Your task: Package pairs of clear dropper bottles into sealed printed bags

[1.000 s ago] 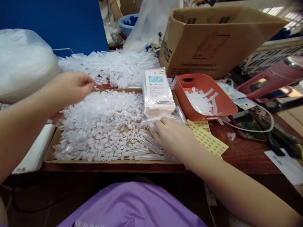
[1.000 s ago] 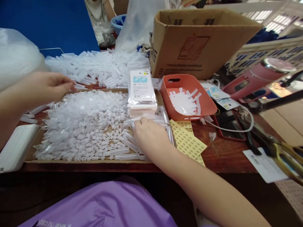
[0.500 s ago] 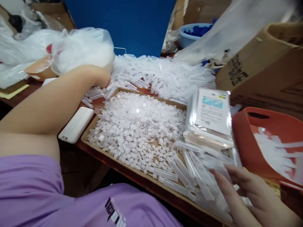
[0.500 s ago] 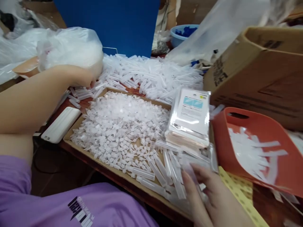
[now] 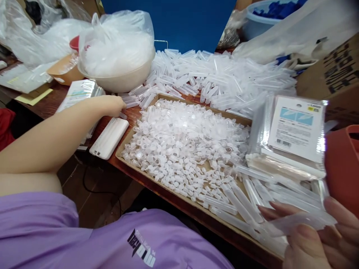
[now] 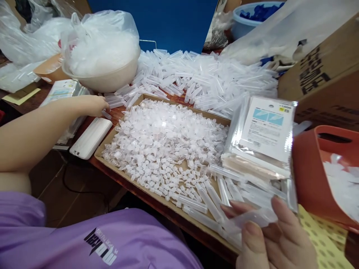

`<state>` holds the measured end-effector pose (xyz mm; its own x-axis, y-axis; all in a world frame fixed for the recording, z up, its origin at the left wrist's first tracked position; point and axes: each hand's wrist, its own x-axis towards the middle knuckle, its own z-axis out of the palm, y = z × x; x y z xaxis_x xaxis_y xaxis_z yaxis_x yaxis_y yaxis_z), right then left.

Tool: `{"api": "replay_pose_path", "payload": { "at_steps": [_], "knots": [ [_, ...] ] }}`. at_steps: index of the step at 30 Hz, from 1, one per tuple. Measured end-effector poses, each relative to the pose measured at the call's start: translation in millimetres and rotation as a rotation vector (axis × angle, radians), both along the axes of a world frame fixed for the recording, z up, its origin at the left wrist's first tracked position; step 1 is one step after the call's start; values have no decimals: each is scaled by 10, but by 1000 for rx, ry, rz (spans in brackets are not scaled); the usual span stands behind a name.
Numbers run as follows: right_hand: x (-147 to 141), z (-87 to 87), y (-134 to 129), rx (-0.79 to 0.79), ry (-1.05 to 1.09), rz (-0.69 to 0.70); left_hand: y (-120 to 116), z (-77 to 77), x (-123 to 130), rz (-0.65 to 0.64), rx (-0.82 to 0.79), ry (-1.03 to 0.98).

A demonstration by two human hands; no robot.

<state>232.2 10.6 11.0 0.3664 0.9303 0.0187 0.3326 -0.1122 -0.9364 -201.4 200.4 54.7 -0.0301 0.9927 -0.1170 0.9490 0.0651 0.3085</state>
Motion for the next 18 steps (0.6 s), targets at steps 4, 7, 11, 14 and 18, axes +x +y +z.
{"api": "replay_pose_path", "payload": {
  "at_steps": [4, 7, 11, 14, 18],
  "knots": [
    [-266, 126, -19, 54, 123, -74, -10, 149, 147, -44, -60, 216],
    [-353, 180, -26, 92, 322, -100, -147, 389, 435, -89, -37, 320],
    [-338, 156, -18, 47, 523, 20, -613, 530, 1016, -399, 111, 577],
    [-307, 111, 33, -35, 671, 139, -1037, 342, 1395, -807, 210, 306],
    [-265, 54, 117, -92, 805, 209, -1409, -75, 1781, -1003, 359, -261]
  ]
}}
